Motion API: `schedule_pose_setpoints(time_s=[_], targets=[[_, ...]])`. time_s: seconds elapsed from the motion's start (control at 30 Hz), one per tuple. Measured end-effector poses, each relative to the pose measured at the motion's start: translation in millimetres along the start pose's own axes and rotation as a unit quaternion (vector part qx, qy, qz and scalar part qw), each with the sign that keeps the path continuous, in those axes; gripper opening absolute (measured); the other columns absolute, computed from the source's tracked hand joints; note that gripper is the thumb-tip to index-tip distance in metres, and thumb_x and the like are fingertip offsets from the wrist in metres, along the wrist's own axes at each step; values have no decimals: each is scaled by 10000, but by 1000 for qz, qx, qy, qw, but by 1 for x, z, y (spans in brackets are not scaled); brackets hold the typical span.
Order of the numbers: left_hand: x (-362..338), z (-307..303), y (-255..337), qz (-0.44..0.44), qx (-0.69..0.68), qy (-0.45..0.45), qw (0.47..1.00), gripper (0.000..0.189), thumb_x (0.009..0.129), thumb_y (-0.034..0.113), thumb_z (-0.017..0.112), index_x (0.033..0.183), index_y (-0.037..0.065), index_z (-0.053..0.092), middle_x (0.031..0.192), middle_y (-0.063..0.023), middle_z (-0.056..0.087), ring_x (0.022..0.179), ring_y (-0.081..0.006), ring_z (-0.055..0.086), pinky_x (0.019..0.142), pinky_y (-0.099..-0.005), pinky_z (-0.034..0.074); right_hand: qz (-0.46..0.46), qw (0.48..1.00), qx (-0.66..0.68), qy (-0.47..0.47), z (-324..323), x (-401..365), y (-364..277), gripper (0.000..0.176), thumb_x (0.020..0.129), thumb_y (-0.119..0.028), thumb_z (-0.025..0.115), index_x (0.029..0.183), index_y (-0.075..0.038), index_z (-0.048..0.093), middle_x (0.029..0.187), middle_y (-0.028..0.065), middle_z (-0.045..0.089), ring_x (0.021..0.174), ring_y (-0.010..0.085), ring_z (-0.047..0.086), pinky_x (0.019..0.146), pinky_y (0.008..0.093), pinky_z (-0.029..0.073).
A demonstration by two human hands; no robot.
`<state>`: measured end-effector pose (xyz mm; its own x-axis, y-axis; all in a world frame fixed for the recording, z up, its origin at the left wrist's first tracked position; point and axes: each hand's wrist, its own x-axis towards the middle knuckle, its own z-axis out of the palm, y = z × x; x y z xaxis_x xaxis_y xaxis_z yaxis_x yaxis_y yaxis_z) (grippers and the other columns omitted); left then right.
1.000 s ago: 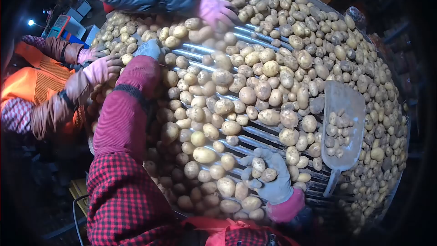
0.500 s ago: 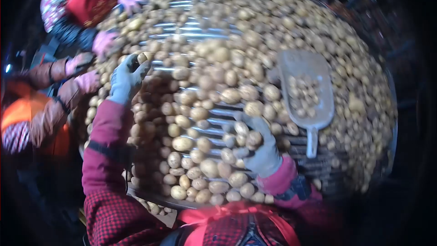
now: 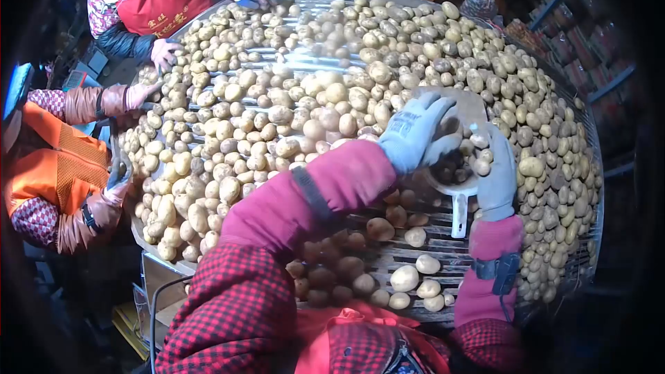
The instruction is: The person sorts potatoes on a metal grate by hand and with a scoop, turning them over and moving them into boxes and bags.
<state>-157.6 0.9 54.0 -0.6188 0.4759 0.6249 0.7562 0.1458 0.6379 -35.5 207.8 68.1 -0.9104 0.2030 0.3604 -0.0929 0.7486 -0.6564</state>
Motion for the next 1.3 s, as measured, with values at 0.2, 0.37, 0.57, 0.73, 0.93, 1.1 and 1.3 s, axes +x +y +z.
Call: schedule_pose_setpoints(time_s=[0.2, 0.37, 0.57, 0.73, 0.93, 1.1, 1.3], targets=[[-81, -39, -17, 37, 182, -209, 960, 626, 866, 417, 704, 1376, 105, 520, 1434, -220, 471, 1354, -409, 430, 1129, -594, 320, 135, 958, 237, 92, 13, -6, -54, 338, 1076, -129, 462, 1351, 35, 569, 1375, 158, 576, 1260, 223, 563, 1034, 345, 492], [-90, -39, -66, 100, 263, -219, 934, 387, 800, 399, 703, 1108, 169, 655, 1352, -104, 535, 1382, -336, 411, 1099, -735, 239, 88, 947, 310, -12, 49, -48, -114, 319, 1063, -77, 421, 1295, 52, 597, 1301, 157, 633, 1160, 237, 639, 1005, 379, 534], [-87, -68, -63, 39, 320, -263, 909, 335, 830, 443, 679, 1032, 175, 670, 1246, -71, 575, 1312, -335, 458, 1134, -701, 213, 138, 895, 377, -193, 102, -90, -132, 307, 1070, -105, 470, 1307, 42, 600, 1245, 137, 667, 1137, 198, 645, 984, 334, 533], [-104, -119, -73, -56, 375, -207, 902, 415, 748, 386, 794, 1100, 204, 670, 1330, -118, 533, 1350, -354, 407, 1081, -681, 257, 201, 845, 449, -212, 124, -106, -123, 296, 1068, -109, 493, 1296, 36, 615, 1221, 119, 686, 1139, 184, 645, 997, 324, 520], [-142, -194, -100, -214, 469, -153, 843, 536, 823, 454, 755, 1296, 234, 632, 1503, -197, 456, 1375, -399, 430, 1101, -613, 307, 255, 806, 478, -238, 135, -106, -122, 281, 1046, -90, 543, 1296, -6, 641, 1183, 41, 683, 1023, 107, 619, 903, 260, 511], [-154, -249, -108, -297, 502, -144, 799, 564, 905, 545, 644, 1335, 181, 617, 1538, -235, 426, 1386, -424, 436, 1121, -556, 334, 240, 812, 457, -273, 140, -106, -122, 332, 1089, -166, 490, 1328, 39, 594, 1239, 133, 669, 1108, 183, 658, 952, 308, 556], [-132, -264, -117, -113, 648, -36, 753, 477, 827, 375, 724, 1251, 176, 634, 1354, -150, 573, 1237, -357, 535, 1026, -543, 392, 262, 790, 486, -269, 140, -102, -121, 336, 1084, -169, 489, 1330, 30, 601, 1276, 103, 664, 1157, 159, 630, 989, 297, 517]])
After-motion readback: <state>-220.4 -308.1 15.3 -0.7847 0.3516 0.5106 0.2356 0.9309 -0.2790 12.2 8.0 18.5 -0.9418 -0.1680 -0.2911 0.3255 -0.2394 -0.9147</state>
